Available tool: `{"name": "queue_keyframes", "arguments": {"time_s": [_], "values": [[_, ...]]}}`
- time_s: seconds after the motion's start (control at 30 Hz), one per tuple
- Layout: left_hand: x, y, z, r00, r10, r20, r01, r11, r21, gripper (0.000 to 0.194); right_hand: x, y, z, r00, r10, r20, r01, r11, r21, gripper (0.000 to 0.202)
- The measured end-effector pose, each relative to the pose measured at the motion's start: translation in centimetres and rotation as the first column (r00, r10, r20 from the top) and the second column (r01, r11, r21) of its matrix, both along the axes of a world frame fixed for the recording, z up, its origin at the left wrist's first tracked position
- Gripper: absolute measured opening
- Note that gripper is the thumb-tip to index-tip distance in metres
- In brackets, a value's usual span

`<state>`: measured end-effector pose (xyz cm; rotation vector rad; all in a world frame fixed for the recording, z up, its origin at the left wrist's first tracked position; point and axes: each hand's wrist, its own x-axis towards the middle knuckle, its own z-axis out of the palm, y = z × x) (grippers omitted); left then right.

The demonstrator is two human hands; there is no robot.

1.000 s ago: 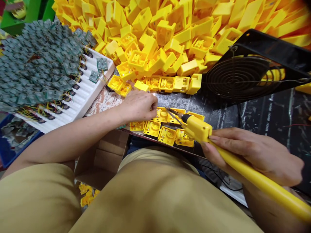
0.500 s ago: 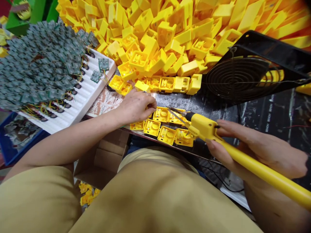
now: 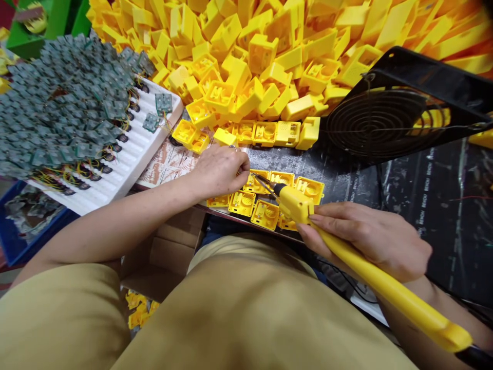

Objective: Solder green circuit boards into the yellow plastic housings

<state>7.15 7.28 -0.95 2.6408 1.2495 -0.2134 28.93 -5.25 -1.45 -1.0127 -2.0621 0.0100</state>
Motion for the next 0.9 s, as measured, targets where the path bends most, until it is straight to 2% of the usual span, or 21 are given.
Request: {"name": "queue_keyframes", "arguments": {"time_s": [0.2, 0.27, 0.33, 0.37, 0.53, 0.67, 0.83, 0.9], "values": [[0.1, 0.1, -0.3, 1.000, -0.001, 0.001, 0.001, 1.000, 0.014, 0.029, 0.3, -0.4, 0.7, 0.997, 0.075, 0.002, -0.075, 0.995, -0.062, 0.014], [0.1, 0.1, -0.2, 1.000, -0.001, 0.000, 0.001, 1.000, 0.009, 0.029, 0.7, -0.7, 1.0, 1.000, 0.026, 0.002, -0.026, 0.989, -0.143, 0.009], [0.1, 0.1, -0.2, 1.000, 0.000, 0.001, 0.000, 1.000, 0.009, 0.029, 0.9, -0.8, 1.2, 0.999, -0.034, 0.033, 0.040, 0.977, -0.207, 0.015], [0.0, 0.1, -0.2, 1.000, 0.001, 0.000, -0.001, 1.000, 0.011, 0.029, 1.0, -0.8, 1.2, 0.998, -0.040, 0.055, 0.051, 0.977, -0.205, 0.018], [0.1, 0.0, -0.3, 1.000, -0.003, 0.007, 0.003, 1.000, 0.019, 0.029, 0.5, 0.1, 1.0, 0.997, -0.003, 0.078, 0.006, 1.000, -0.027, 0.017], [0.0, -0.1, -0.3, 1.000, -0.023, 0.018, 0.022, 0.999, 0.030, 0.029, 0.5, 0.0, 0.9, 0.998, 0.008, 0.064, -0.003, 0.997, -0.077, 0.017], [-1.0, 0.2, -0.7, 0.983, -0.088, 0.160, 0.086, 0.996, 0.016, 0.022, 1.8, -1.2, 0.0, 0.997, -0.069, -0.020, 0.063, 0.973, -0.223, 0.006], [-1.5, 0.3, -0.9, 0.968, -0.083, 0.238, 0.085, 0.996, 0.005, 0.019, 2.4, -1.6, -0.6, 0.990, -0.133, -0.042, 0.120, 0.966, -0.229, 0.015]]}}
